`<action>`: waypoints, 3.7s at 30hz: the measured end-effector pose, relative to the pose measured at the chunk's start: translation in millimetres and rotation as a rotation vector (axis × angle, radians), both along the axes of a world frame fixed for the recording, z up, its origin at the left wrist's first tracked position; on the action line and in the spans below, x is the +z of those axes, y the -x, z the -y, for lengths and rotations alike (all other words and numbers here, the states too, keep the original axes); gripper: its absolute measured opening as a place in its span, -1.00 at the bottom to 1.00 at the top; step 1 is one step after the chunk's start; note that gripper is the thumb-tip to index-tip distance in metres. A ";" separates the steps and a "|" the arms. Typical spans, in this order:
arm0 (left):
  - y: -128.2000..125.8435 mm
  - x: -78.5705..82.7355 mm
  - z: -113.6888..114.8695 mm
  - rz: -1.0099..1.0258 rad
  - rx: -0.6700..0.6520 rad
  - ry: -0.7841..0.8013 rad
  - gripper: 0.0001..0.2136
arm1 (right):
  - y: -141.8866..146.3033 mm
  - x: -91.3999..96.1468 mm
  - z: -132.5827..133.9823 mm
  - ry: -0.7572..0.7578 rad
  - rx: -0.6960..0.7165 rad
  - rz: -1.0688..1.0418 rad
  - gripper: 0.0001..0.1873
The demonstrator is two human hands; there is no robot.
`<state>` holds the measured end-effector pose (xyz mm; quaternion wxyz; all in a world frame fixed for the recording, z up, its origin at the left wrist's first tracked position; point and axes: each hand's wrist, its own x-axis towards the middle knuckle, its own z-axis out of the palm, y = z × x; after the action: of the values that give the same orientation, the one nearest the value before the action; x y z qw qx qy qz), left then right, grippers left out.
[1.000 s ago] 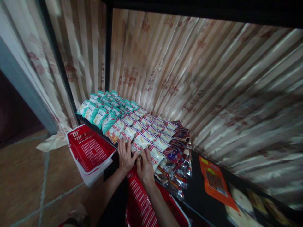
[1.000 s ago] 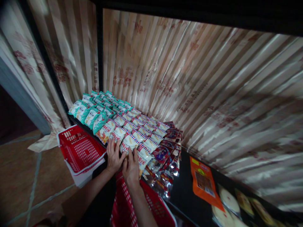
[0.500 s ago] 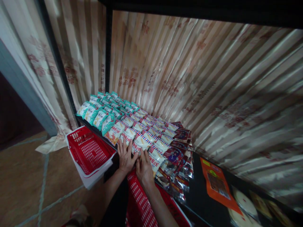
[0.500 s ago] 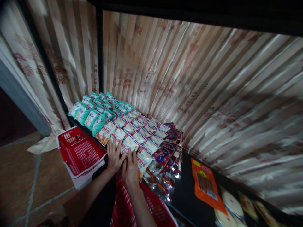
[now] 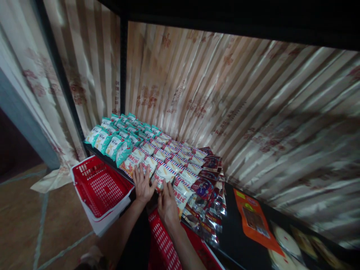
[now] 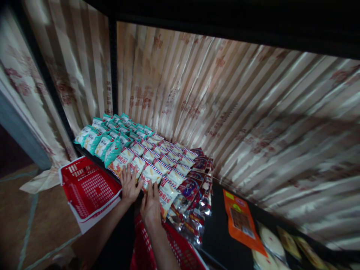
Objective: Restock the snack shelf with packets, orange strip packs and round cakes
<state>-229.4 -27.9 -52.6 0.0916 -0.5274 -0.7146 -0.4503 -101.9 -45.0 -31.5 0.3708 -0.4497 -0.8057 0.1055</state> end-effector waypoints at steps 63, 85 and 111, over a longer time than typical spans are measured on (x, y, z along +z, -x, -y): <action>-71.7 1.8 109.9 -0.390 -0.656 -0.046 -0.58 | -105.6 -34.9 137.1 0.100 -0.138 0.052 -0.56; -145.1 -30.6 191.1 -0.227 -0.990 0.305 -0.60 | -155.3 -31.7 186.5 0.428 -0.286 -0.014 -0.61; -137.2 -30.6 204.0 -0.148 -0.944 0.428 -0.54 | -147.3 -44.2 193.9 0.410 -0.313 -0.080 -0.62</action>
<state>-92.2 -231.8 -83.2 -0.1809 -0.8295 -0.4668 -0.2477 45.4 -238.9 -75.7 0.3153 -0.6303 -0.6727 0.2255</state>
